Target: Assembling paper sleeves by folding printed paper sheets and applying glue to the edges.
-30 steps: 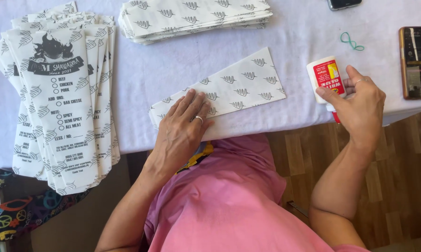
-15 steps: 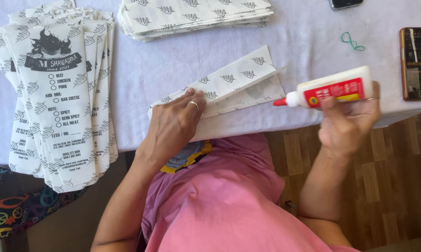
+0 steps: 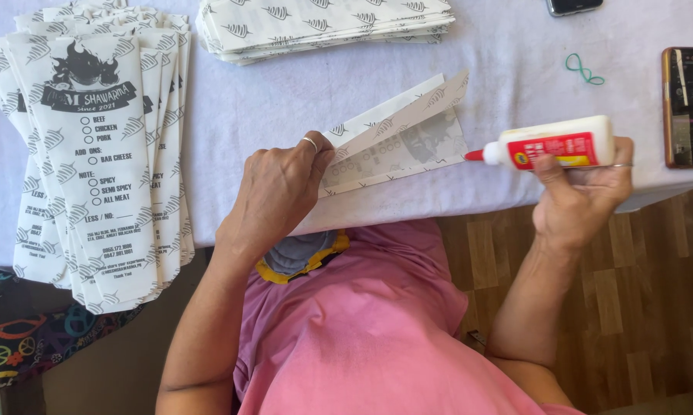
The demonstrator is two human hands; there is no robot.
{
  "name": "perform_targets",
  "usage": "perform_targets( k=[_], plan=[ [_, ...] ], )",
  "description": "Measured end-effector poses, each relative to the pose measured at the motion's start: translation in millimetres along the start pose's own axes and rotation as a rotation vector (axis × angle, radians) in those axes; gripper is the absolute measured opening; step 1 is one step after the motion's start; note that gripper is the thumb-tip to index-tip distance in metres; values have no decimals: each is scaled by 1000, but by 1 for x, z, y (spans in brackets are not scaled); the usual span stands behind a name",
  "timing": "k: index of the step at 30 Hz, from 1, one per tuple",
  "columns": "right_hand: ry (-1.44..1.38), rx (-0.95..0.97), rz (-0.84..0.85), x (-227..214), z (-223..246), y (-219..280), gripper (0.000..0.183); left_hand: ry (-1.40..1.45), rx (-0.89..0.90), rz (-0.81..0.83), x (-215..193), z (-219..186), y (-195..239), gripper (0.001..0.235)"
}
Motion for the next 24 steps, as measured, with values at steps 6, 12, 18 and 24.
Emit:
perform_targets(
  k=[6,12,18,24],
  plan=[
    [-41,46,0,-11,-4,-1,53,-8,-43,60,-2,3,-5,21],
    [-70,93,43,18,-2,13,50,71,-49,63,-8,5,-11,25],
    [-209,100,92,58,-35,47,56,331,-155,61,-18,10,-27,15],
    [-280,190,198,119,-19,89,54,493,-229,63,-11,27,-34,15]
  ],
)
Point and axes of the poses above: each hand's wrist, its own y-axis away from the middle knuckle, its own x-axis out of the palm, z = x × y, the point moved 1 cm from there along -y, towards the middle knuckle, and after that the axes turned 8 degrees about -z, right-handed, at the moved point
